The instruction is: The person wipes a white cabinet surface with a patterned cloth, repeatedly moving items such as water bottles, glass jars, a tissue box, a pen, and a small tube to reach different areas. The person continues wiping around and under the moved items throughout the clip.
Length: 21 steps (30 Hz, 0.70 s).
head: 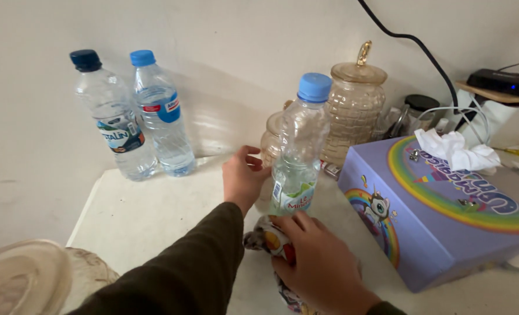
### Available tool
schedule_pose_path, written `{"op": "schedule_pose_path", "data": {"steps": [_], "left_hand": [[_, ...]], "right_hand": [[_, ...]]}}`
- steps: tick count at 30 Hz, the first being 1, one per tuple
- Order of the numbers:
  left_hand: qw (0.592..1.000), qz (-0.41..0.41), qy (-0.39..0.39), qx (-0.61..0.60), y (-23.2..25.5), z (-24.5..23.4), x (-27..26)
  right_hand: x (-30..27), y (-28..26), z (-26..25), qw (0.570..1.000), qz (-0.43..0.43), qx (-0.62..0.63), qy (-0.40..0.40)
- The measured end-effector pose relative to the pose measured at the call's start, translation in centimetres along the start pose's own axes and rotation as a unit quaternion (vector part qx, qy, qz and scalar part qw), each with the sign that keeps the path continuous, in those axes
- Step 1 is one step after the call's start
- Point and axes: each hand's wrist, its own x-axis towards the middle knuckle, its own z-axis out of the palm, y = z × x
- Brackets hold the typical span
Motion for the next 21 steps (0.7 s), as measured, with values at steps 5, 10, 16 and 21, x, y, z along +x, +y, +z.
{"op": "schedule_pose_path", "data": {"steps": [5,10,16,21], "left_hand": [[0.998,-0.042,0.031,0.023,1.0,0.2,-0.1],[0.995,-0.082,0.023,0.044,1.3,0.1,0.0],[0.993,-0.111,0.028,0.008,1.5,1.0,0.2],[0.974,-0.125,-0.05,0.184,3.6,0.2,-0.5]], "right_hand": [[-0.1,0.5,0.3,1.0,-0.014,-0.008,-0.009],[-0.1,0.3,0.3,1.0,-0.022,-0.003,-0.008],[-0.2,0.7,0.3,1.0,-0.018,-0.006,-0.006],[-0.3,0.6,0.1,1.0,-0.026,0.008,-0.012]]}}
